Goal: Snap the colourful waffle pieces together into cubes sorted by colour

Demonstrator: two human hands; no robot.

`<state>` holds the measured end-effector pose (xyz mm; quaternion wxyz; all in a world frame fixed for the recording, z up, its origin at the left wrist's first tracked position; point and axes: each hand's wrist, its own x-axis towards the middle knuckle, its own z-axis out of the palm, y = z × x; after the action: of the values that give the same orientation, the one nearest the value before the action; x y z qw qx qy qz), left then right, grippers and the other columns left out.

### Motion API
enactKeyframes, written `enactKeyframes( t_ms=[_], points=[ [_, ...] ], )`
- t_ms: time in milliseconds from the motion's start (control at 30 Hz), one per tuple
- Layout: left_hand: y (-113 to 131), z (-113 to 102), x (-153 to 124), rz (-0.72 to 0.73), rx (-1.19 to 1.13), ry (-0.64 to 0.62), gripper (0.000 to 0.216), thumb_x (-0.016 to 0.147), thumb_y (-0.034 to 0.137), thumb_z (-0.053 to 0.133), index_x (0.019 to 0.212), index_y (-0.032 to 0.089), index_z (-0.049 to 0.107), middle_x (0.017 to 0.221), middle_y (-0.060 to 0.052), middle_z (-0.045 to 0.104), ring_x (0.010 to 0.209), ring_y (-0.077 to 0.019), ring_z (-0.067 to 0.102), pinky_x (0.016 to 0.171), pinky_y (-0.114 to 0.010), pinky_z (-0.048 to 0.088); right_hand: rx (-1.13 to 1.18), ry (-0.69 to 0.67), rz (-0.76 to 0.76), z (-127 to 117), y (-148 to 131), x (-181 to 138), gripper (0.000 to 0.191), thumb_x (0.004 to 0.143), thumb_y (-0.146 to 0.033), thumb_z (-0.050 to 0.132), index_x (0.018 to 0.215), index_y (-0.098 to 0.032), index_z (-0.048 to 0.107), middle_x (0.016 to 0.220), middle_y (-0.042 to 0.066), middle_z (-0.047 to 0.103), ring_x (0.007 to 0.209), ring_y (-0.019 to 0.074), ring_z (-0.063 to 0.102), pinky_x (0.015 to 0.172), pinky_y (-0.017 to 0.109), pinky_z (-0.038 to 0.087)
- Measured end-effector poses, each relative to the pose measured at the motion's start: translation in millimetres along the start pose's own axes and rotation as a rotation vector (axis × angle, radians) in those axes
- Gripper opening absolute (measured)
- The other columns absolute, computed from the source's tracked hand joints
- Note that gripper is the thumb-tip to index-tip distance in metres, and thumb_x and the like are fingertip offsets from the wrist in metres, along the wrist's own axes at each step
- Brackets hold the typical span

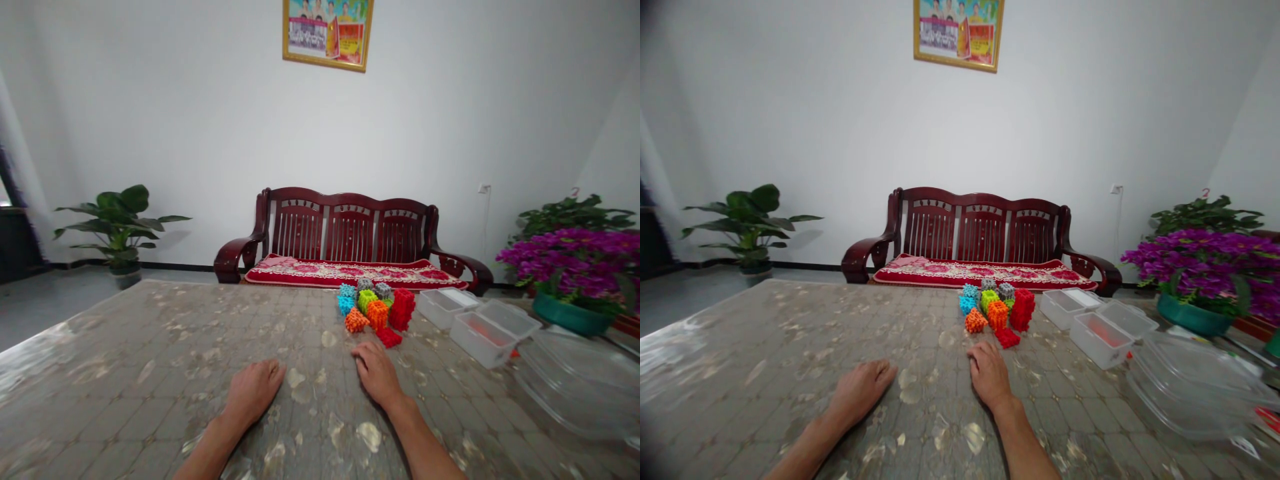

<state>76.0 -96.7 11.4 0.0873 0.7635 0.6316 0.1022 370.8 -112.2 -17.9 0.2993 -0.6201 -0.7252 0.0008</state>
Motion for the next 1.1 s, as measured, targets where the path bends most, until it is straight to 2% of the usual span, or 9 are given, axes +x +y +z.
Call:
enactKeyframes(
  t_ms=[100,300,567,733,833,933,1033,1100],
  points=[
    [-1,-2,-1,0.018,-0.03,-0.005,0.045,0.098,0.039,0.028,0.077,0.023,0.064,0.087,-0.006,0.075,0.088,-0.0213,0.07,0.068,-0.027,0.038,-0.002,-0.01,0.003,-1,-1,0,0.027,0.085,-0.008,0.05,0.096,-0.022,0.071,0.102,0.006,0.068,0.103,0.0215,0.058,0.094,0.031,0.043],
    [-4,-3,1,-0.056,-0.093,0.021,0.046,0.1,0.04,0.026,0.078,0.022,0.062,0.087,-0.006,0.074,0.086,-0.0192,0.069,0.068,-0.026,0.04,-0.004,-0.022,0.009,-2,-2,0,0.027,0.085,-0.008,0.051,0.097,-0.021,0.071,0.104,0.006,0.068,0.103,0.0212,0.057,0.094,0.031,0.043],
    [-14,7,10,-0.058,-0.224,0.054,0.039,0.099,0.031,0.027,0.098,0.024,0.065,0.099,-0.004,0.076,0.097,-0.0185,0.069,0.085,-0.026,0.046,0.003,-0.024,-0.008,2,4,0,0.028,0.085,-0.009,0.05,0.099,-0.021,0.071,0.104,0.006,0.067,0.103,0.0216,0.057,0.094,0.033,0.043],
    [-15,5,10,-0.06,-0.292,0.008,0.039,0.097,0.03,0.032,0.114,0.025,0.066,0.086,-0.002,0.076,0.087,-0.0181,0.07,0.081,-0.026,0.047,0.01,-0.009,-0.02,4,5,-1,0.028,0.086,-0.009,0.05,0.099,-0.021,0.071,0.104,0.007,0.067,0.102,0.0214,0.057,0.093,0.033,0.044],
    [-13,4,9,-0.033,-0.305,0.023,0.037,0.095,0.03,0.036,0.111,0.025,0.068,0.096,-0.003,0.077,0.094,-0.0185,0.07,0.084,-0.027,0.046,0.008,-0.002,-0.024,4,5,-1,0.027,0.085,-0.009,0.05,0.099,-0.02,0.071,0.103,0.007,0.067,0.102,0.0216,0.057,0.093,0.033,0.044],
    [-12,3,8,-0.006,-0.304,0.057,0.029,0.091,0.029,0.044,0.101,0.026,0.071,0.106,-0.001,0.076,0.1,-0.0188,0.068,0.083,-0.026,0.045,0.001,-0.005,-0.029,4,6,0,0.027,0.085,-0.008,0.051,0.099,-0.02,0.071,0.103,0.007,0.067,0.102,0.0214,0.057,0.093,0.033,0.044],
    [-10,1,6,-0.041,-0.296,0.065,0.021,0.088,0.029,0.051,0.091,0.025,0.072,0.097,0.0,0.076,0.093,-0.0176,0.069,0.075,-0.024,0.044,-0.011,-0.004,-0.036,5,6,0,0.027,0.086,-0.008,0.051,0.098,-0.021,0.071,0.103,0.006,0.068,0.101,0.0213,0.058,0.092,0.033,0.044],
    [-9,-1,5,-0.086,-0.264,0.07,0.025,0.09,0.037,0.05,0.086,0.025,0.071,0.09,0.0,0.076,0.087,-0.0182,0.069,0.07,-0.024,0.043,-0.012,0.009,-0.045,5,6,-1,0.026,0.085,-0.008,0.051,0.097,-0.022,0.071,0.102,0.006,0.068,0.1,0.0211,0.059,0.092,0.033,0.045]
  ],
)
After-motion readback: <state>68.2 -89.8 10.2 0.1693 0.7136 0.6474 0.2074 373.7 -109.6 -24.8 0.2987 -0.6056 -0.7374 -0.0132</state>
